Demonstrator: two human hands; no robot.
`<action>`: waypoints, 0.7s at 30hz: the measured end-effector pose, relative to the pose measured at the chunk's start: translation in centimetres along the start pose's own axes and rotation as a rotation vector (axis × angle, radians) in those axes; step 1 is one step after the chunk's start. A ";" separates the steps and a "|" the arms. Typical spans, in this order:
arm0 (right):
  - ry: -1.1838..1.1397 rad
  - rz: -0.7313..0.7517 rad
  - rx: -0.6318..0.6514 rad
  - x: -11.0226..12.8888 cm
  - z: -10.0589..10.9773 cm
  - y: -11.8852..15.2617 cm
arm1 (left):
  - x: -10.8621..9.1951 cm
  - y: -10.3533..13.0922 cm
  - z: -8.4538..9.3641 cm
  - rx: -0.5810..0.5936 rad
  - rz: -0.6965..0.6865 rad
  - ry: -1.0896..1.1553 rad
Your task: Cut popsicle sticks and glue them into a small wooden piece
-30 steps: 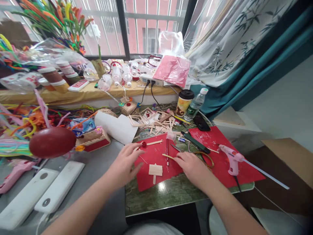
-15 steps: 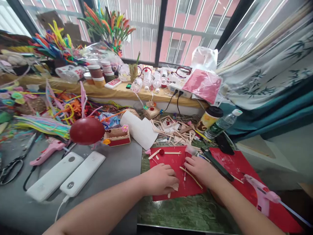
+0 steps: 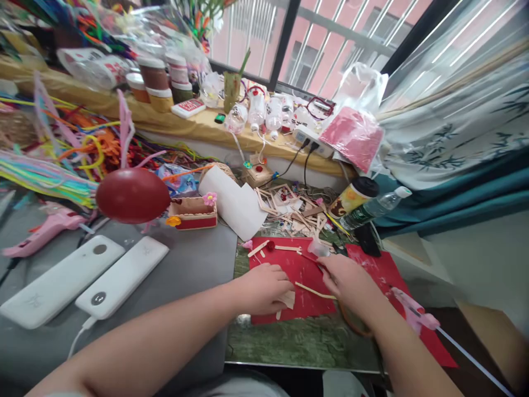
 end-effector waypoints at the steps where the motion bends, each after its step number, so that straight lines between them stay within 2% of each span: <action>1: 0.076 -0.068 0.063 -0.2 0.3 0.3 | 0.0 -0.1 0.1 -0.004 -0.003 0.033; 4: 0.186 -0.307 0.159 -0.4 1.4 1.6 | 0.1 -0.1 0.8 -0.015 0.012 0.078; 8: 0.003 -0.475 0.123 2.0 1.9 3.2 | -0.3 0.3 1.2 0.023 0.023 0.015; 10: -0.117 -0.467 0.060 3.9 1.0 3.9 | -0.6 0.4 1.1 0.044 0.035 -0.030; 14: -0.280 -0.336 -0.048 6.9 -2.4 5.0 | -1.2 0.3 0.9 0.079 0.069 -0.039; 17: -0.282 -0.361 -0.100 7.4 -4.7 5.8 | -1.5 0.0 0.7 0.088 0.101 -0.018; 21: -0.253 -0.378 -0.144 7.5 -5.9 6.2 | -1.7 -0.3 0.4 0.079 0.166 0.006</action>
Point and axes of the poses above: each hand's wrist, its own y-axis away from the middle knuckle, its own z-axis out of the back of the hand, x = y × z, the point moved 3 cm from there along -y, towards the middle knuckle, and after that the axes turned 13 degrees about z, right-handed, at the moved point
